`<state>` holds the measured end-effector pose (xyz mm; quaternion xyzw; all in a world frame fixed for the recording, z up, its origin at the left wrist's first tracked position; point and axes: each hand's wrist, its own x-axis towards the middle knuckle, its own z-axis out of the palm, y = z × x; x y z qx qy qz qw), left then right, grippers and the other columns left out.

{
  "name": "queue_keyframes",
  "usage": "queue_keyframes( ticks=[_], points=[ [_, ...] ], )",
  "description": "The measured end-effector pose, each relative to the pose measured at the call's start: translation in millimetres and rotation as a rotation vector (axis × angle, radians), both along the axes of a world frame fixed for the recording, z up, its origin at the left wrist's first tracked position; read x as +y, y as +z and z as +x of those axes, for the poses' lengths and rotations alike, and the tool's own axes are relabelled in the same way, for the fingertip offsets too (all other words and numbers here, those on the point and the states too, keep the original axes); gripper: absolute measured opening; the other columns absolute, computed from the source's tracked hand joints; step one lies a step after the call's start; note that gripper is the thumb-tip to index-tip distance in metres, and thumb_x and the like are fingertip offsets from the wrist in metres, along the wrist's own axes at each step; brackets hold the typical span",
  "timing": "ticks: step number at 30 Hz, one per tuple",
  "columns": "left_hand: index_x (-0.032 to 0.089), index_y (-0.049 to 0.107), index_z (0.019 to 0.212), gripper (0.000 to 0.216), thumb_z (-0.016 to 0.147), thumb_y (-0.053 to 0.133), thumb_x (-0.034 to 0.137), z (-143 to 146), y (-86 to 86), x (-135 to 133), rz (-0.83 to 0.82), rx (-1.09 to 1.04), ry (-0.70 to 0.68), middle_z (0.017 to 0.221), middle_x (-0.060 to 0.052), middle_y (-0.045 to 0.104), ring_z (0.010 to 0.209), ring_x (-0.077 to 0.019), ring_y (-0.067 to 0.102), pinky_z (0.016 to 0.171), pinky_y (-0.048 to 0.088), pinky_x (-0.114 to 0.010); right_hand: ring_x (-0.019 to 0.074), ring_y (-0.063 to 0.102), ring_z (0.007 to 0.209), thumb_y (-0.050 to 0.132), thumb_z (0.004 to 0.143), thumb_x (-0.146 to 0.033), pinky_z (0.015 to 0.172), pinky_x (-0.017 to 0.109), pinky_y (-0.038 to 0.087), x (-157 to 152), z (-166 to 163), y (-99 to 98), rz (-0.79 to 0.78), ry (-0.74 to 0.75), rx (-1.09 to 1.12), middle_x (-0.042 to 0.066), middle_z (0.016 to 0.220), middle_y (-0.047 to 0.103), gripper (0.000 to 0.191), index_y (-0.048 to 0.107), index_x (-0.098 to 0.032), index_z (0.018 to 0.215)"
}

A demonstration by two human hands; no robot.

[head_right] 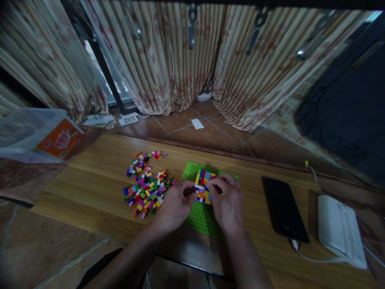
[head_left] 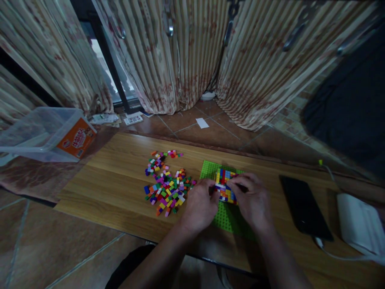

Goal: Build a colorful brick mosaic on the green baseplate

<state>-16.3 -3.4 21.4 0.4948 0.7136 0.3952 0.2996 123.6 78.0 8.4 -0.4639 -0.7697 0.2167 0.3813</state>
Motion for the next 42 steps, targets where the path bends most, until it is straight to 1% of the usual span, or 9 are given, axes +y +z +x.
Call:
queue_keyframes(
  ticks=[5, 9, 13, 17, 19, 22, 27, 36, 42],
  points=[
    [0.019, 0.066, 0.103, 0.021, 0.084, 0.058, 0.020, 0.3, -1.0, -0.8, 0.002, 0.001, 0.001, 0.095, -0.006, 0.071, 0.082, -0.0186, 0.066, 0.075, 0.053, -0.030, 0.0216, 0.063, 0.088, 0.068, 0.078, -0.043, 0.077, 0.037, 0.050, 1.3, 8.2, 5.7, -0.158, 0.025, 0.114, 0.005, 0.094, 0.069, 0.021, 0.075, -0.023, 0.082],
    [0.017, 0.067, 0.102, 0.021, 0.084, 0.058, 0.022, 4.7, 1.9, -3.2, -0.037, -0.019, -0.030, 0.091, -0.006, 0.071, 0.079, -0.0188, 0.066, 0.073, 0.052, -0.030, 0.0207, 0.066, 0.076, 0.062, 0.083, -0.049, 0.068, 0.034, 0.052, 3.3, 15.3, 12.3, -0.259, -0.086, 0.175, 0.005, 0.088, 0.073, 0.032, 0.074, -0.020, 0.089],
    [0.018, 0.067, 0.102, 0.021, 0.084, 0.059, 0.024, 9.5, 0.8, -5.5, -0.022, -0.029, -0.065, 0.092, -0.006, 0.071, 0.078, -0.0183, 0.066, 0.072, 0.052, -0.029, 0.0203, 0.067, 0.072, 0.059, 0.084, -0.047, 0.065, 0.031, 0.051, 5.0, 17.3, 15.6, -0.230, -0.157, 0.147, 0.004, 0.082, 0.074, 0.032, 0.074, -0.019, 0.086],
    [0.018, 0.068, 0.102, 0.021, 0.086, 0.056, 0.022, -2.0, 1.6, -4.0, 0.042, -0.109, -0.046, 0.090, -0.005, 0.072, 0.076, -0.0161, 0.066, 0.071, 0.051, -0.027, 0.0197, 0.066, 0.071, 0.058, 0.086, -0.046, 0.064, 0.031, 0.050, 0.1, 14.4, 20.5, -0.076, -0.193, 0.065, 0.005, 0.083, 0.073, 0.030, 0.073, -0.020, 0.085],
    [0.017, 0.069, 0.102, 0.021, 0.086, 0.055, 0.021, -17.4, 3.7, -2.0, 0.121, -0.155, 0.037, 0.091, -0.005, 0.072, 0.076, -0.0149, 0.065, 0.071, 0.051, -0.026, 0.0197, 0.065, 0.075, 0.056, 0.089, -0.043, 0.066, 0.031, 0.050, -8.6, 8.3, 23.8, 0.014, -0.153, 0.038, 0.005, 0.085, 0.072, 0.027, 0.072, -0.022, 0.086],
    [0.015, 0.069, 0.096, 0.017, 0.084, 0.057, 0.020, -46.8, 7.0, 0.6, 0.269, -0.224, 0.239, 0.089, -0.004, 0.071, 0.080, -0.0145, 0.064, 0.074, 0.050, -0.024, 0.0187, 0.066, 0.083, 0.055, 0.092, -0.037, 0.073, 0.031, 0.051, -29.4, -8.0, 26.2, 0.073, 0.048, 0.043, 0.003, 0.091, 0.071, 0.020, 0.069, -0.024, 0.089],
    [0.015, 0.068, 0.088, 0.014, 0.077, 0.066, 0.022, -80.8, 11.4, -0.2, 0.355, -0.502, 0.455, 0.075, 0.001, 0.066, 0.063, -0.0092, 0.057, 0.062, 0.047, -0.021, 0.0162, 0.067, 0.084, 0.051, 0.093, -0.024, 0.076, 0.029, 0.052, -61.3, -38.0, 19.2, 0.018, 0.401, -0.043, 0.003, 0.091, 0.070, 0.018, 0.069, -0.024, 0.094],
    [0.015, 0.070, 0.087, 0.014, 0.075, 0.069, 0.020, -83.1, 14.6, -4.7, 0.326, -0.573, 0.440, 0.072, 0.001, 0.065, 0.061, -0.0082, 0.057, 0.060, 0.048, -0.019, 0.0189, 0.063, 0.086, 0.050, 0.091, -0.019, 0.077, 0.031, 0.049, -77.8, -65.0, 0.5, -0.098, 0.461, -0.233, 0.004, 0.092, 0.066, 0.018, 0.067, -0.023, 0.088],
    [0.014, 0.069, 0.088, 0.014, 0.075, 0.068, 0.020, -85.2, 12.8, -5.7, 0.314, -0.562, 0.440, 0.074, 0.000, 0.066, 0.064, -0.0097, 0.058, 0.062, 0.048, -0.021, 0.0232, 0.062, 0.091, 0.061, 0.085, -0.030, 0.079, 0.035, 0.050, -83.6, -74.8, -12.3, -0.006, 0.414, -0.272, 0.006, 0.098, 0.065, 0.017, 0.065, -0.022, 0.101]
  ],
)
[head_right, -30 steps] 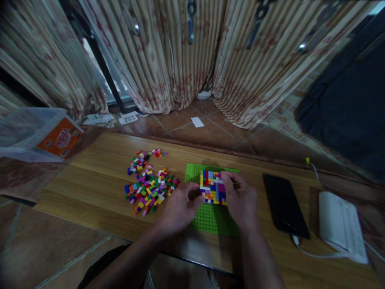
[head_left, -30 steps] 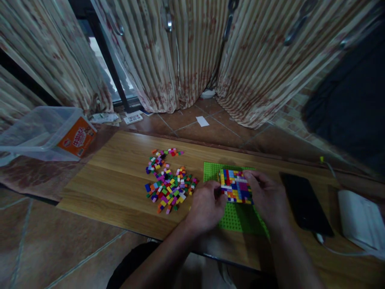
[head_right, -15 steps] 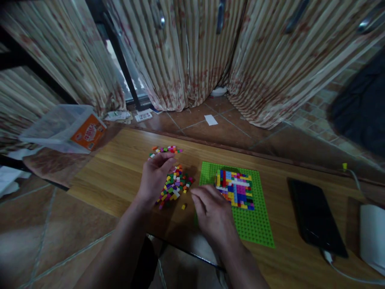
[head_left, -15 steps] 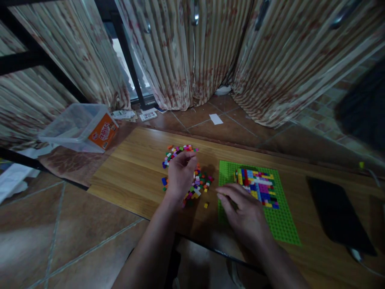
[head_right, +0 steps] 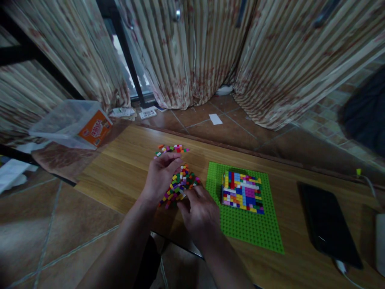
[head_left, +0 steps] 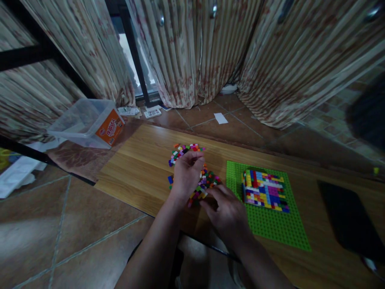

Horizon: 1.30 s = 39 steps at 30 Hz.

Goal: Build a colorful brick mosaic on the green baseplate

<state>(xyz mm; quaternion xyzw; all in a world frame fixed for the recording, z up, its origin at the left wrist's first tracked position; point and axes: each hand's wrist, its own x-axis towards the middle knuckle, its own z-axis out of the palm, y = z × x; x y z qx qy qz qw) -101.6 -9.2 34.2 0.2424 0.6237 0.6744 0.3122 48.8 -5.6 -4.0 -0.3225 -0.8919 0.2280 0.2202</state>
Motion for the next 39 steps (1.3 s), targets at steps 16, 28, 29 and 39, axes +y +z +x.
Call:
queue_keyframes(
  ticks=[16, 28, 29, 39],
  points=[
    [0.014, 0.070, 0.087, 0.012, 0.078, 0.064, 0.020, -1.7, 3.0, -3.9, -0.093, 0.116, -0.064, 0.069, 0.001, 0.064, 0.062, -0.0109, 0.056, 0.058, 0.043, -0.021, 0.0216, 0.064, 0.084, 0.066, 0.083, -0.031, 0.073, 0.033, 0.048, 10.8, 1.2, 6.3, -0.153, -0.077, 0.008, 0.005, 0.091, 0.065, 0.009, 0.067, -0.022, 0.085],
    [0.014, 0.073, 0.092, 0.021, 0.083, 0.055, 0.018, 4.3, 11.0, -9.7, -0.197, 0.079, -0.467, 0.090, -0.005, 0.073, 0.080, -0.0155, 0.063, 0.074, 0.048, -0.026, 0.0187, 0.064, 0.075, 0.074, 0.071, -0.052, 0.068, 0.029, 0.047, 24.4, 10.4, 28.4, -0.963, -0.179, 0.403, 0.005, 0.082, 0.074, 0.036, 0.074, -0.018, 0.084],
    [0.014, 0.073, 0.091, 0.022, 0.082, 0.053, 0.016, 4.0, 12.3, -10.3, -0.213, 0.079, -0.502, 0.091, -0.005, 0.073, 0.082, -0.0154, 0.063, 0.076, 0.048, -0.026, 0.0177, 0.063, 0.075, 0.075, 0.070, -0.052, 0.068, 0.029, 0.047, 24.5, 10.0, 29.7, -0.986, -0.183, 0.415, 0.005, 0.082, 0.074, 0.037, 0.074, -0.018, 0.083],
    [0.015, 0.073, 0.097, 0.023, 0.084, 0.055, 0.020, -0.5, 21.8, -15.8, -0.185, -0.036, -0.653, 0.088, -0.003, 0.070, 0.071, -0.0120, 0.055, 0.065, 0.040, -0.024, 0.0046, 0.035, 0.050, 0.081, 0.062, -0.058, 0.045, 0.019, 0.023, 21.0, 8.5, 34.1, -1.361, -0.281, 0.671, -0.003, 0.061, 0.053, 0.045, 0.067, -0.015, 0.068]
  ],
)
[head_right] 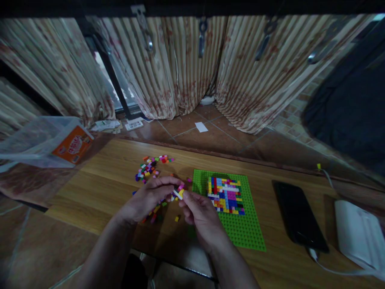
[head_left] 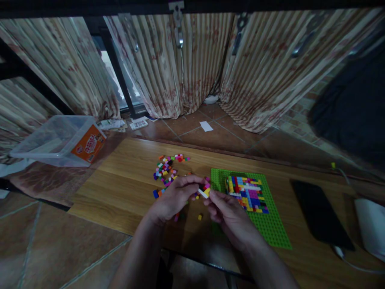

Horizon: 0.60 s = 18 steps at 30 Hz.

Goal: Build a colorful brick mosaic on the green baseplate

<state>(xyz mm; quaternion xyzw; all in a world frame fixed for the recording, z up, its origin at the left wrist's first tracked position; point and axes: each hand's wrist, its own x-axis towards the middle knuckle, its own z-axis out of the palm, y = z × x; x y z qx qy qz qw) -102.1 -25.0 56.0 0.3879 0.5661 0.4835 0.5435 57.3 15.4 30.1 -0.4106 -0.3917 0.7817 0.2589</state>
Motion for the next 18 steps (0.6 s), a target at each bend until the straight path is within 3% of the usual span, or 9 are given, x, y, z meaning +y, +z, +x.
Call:
queue_keyframes(
  ticks=[4, 7, 11, 18],
  points=[
    [0.014, 0.072, 0.097, 0.024, 0.082, 0.066, 0.032, 4.4, -2.2, 0.6, 0.106, -0.078, -0.030, 0.089, -0.004, 0.069, 0.081, -0.0144, 0.059, 0.078, 0.044, -0.026, 0.0056, 0.037, 0.051, 0.078, 0.065, -0.058, 0.046, 0.020, 0.025, -0.8, 0.6, 3.3, -0.014, -0.010, 0.032, -0.001, 0.064, 0.056, 0.044, 0.068, -0.015, 0.070],
    [0.014, 0.070, 0.093, 0.021, 0.080, 0.069, 0.031, 7.8, -6.9, 3.0, 0.133, -0.017, -0.029, 0.085, -0.003, 0.068, 0.080, -0.0149, 0.060, 0.079, 0.045, -0.026, 0.0085, 0.041, 0.052, 0.072, 0.072, -0.058, 0.048, 0.022, 0.030, 1.0, 4.1, 3.5, 0.217, -0.030, -0.116, -0.002, 0.057, 0.053, 0.042, 0.070, -0.017, 0.071],
    [0.015, 0.070, 0.090, 0.016, 0.082, 0.065, 0.027, 11.9, -10.6, 5.5, 0.125, 0.157, -0.030, 0.080, 0.000, 0.065, 0.075, -0.0127, 0.056, 0.072, 0.042, -0.024, 0.0130, 0.054, 0.066, 0.069, 0.078, -0.049, 0.061, 0.025, 0.042, 4.9, 10.9, 4.1, 0.541, -0.161, -0.272, 0.000, 0.074, 0.066, 0.030, 0.074, -0.021, 0.089],
    [0.014, 0.066, 0.088, 0.016, 0.084, 0.063, 0.029, 21.7, -10.8, 6.8, 0.141, 0.213, -0.134, 0.076, 0.001, 0.060, 0.070, -0.0112, 0.050, 0.066, 0.039, -0.023, 0.0136, 0.057, 0.067, 0.068, 0.080, -0.039, 0.063, 0.026, 0.044, 8.6, 18.0, 7.9, 0.638, -0.131, -0.243, 0.000, 0.073, 0.067, 0.020, 0.073, -0.020, 0.084]
  ],
)
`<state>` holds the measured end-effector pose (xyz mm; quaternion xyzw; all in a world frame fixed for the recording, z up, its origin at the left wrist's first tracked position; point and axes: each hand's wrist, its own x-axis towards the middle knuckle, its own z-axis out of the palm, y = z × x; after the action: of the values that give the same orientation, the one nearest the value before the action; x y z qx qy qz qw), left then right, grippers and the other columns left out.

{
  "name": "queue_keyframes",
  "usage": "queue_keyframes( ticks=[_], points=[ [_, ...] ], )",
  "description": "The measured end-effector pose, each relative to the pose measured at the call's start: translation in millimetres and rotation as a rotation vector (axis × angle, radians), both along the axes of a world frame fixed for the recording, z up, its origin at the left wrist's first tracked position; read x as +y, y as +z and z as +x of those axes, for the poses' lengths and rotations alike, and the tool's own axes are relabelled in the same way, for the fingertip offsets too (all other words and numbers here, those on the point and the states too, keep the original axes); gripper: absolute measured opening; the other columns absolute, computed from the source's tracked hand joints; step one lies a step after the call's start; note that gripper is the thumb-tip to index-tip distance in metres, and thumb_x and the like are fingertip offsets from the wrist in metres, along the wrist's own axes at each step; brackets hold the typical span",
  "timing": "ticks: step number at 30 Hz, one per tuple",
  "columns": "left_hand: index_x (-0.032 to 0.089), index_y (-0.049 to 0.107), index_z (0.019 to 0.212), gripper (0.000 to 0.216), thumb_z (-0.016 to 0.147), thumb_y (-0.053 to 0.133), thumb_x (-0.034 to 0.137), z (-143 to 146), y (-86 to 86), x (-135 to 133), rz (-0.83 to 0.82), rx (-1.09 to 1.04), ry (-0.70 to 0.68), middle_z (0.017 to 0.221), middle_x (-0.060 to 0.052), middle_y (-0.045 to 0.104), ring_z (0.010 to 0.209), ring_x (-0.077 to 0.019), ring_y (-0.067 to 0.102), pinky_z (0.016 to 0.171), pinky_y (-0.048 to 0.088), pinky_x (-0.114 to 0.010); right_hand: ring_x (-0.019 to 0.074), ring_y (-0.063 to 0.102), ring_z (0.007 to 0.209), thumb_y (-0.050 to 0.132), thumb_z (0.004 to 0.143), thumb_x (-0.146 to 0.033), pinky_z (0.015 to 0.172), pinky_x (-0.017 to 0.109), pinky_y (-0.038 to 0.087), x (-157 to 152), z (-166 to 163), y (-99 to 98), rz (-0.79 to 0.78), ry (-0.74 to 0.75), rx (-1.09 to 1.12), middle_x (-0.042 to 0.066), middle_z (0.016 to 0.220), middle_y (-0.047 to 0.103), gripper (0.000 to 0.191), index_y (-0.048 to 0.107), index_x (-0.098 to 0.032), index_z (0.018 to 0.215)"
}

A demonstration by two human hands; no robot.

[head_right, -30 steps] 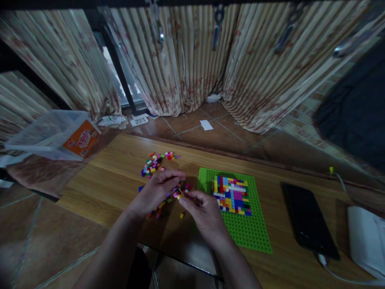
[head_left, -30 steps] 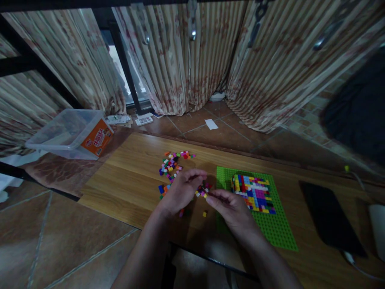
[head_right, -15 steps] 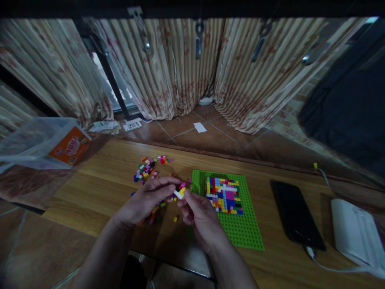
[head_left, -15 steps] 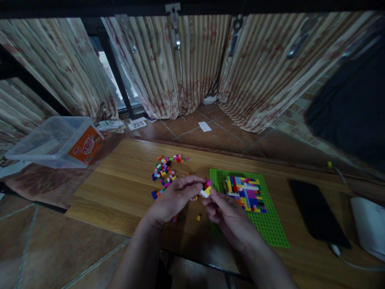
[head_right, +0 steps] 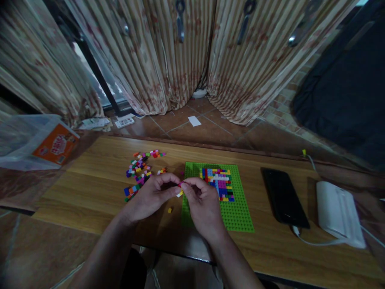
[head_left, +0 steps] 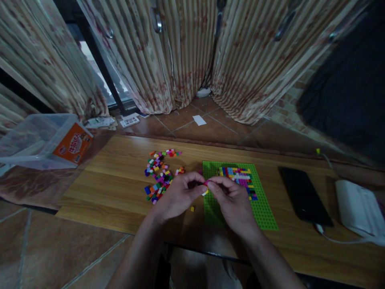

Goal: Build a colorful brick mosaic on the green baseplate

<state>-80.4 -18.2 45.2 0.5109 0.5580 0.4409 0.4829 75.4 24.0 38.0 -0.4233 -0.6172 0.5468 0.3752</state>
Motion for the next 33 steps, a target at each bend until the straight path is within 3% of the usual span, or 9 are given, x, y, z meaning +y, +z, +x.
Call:
queue_keyframes(
  ticks=[7, 9, 14, 17, 22, 33],
  points=[
    [0.015, 0.065, 0.090, 0.013, 0.087, 0.060, 0.027, 10.5, 1.0, 1.8, 0.084, 0.028, -0.052, 0.078, 0.001, 0.061, 0.072, -0.0116, 0.052, 0.065, 0.040, -0.023, 0.0097, 0.044, 0.053, 0.069, 0.078, -0.042, 0.051, 0.023, 0.035, 5.0, 12.8, 6.6, -0.094, 0.027, 0.063, -0.004, 0.056, 0.055, 0.023, 0.073, -0.019, 0.078],
    [0.015, 0.065, 0.091, 0.013, 0.087, 0.060, 0.026, 14.1, -1.6, 3.5, 0.084, 0.028, -0.043, 0.079, 0.000, 0.062, 0.073, -0.0121, 0.053, 0.066, 0.041, -0.023, 0.0104, 0.047, 0.053, 0.070, 0.077, -0.043, 0.052, 0.024, 0.038, 12.3, 23.2, 6.6, -0.094, -0.003, 0.050, -0.004, 0.058, 0.058, 0.024, 0.074, -0.020, 0.080],
    [0.016, 0.064, 0.088, 0.011, 0.085, 0.061, 0.026, 19.1, -11.8, 8.0, 0.049, 0.047, 0.039, 0.077, 0.000, 0.061, 0.070, -0.0119, 0.054, 0.064, 0.040, -0.023, 0.0183, 0.064, 0.078, 0.070, 0.078, -0.041, 0.073, 0.032, 0.049, 38.9, 62.2, 2.5, 0.156, -0.230, -0.183, 0.002, 0.086, 0.073, 0.020, 0.076, -0.023, 0.083],
    [0.016, 0.064, 0.088, 0.012, 0.085, 0.061, 0.028, 19.5, -16.2, 9.7, 0.017, 0.074, 0.067, 0.075, 0.000, 0.061, 0.069, -0.0121, 0.055, 0.063, 0.040, -0.023, 0.0204, 0.066, 0.082, 0.067, 0.080, -0.039, 0.076, 0.033, 0.049, 47.2, 76.9, -2.5, 0.222, -0.203, -0.344, 0.003, 0.088, 0.074, 0.019, 0.077, -0.023, 0.084],
    [0.016, 0.066, 0.090, 0.014, 0.085, 0.062, 0.029, 20.8, -19.2, 11.7, 0.009, 0.109, 0.073, 0.078, 0.000, 0.064, 0.072, -0.0128, 0.057, 0.065, 0.042, -0.024, 0.0218, 0.067, 0.084, 0.063, 0.083, -0.040, 0.079, 0.036, 0.049, 47.4, 74.6, -9.0, 0.282, -0.136, -0.452, 0.005, 0.092, 0.074, 0.022, 0.077, -0.023, 0.085],
    [0.016, 0.067, 0.087, 0.013, 0.084, 0.062, 0.028, 24.8, -15.6, 11.9, -0.018, 0.142, 0.080, 0.076, -0.001, 0.065, 0.071, -0.0133, 0.057, 0.064, 0.042, -0.024, 0.0213, 0.067, 0.080, 0.063, 0.081, -0.040, 0.076, 0.035, 0.049, 47.2, 64.3, -10.6, 0.292, -0.200, -0.467, 0.004, 0.089, 0.075, 0.021, 0.076, -0.023, 0.081]
  ],
)
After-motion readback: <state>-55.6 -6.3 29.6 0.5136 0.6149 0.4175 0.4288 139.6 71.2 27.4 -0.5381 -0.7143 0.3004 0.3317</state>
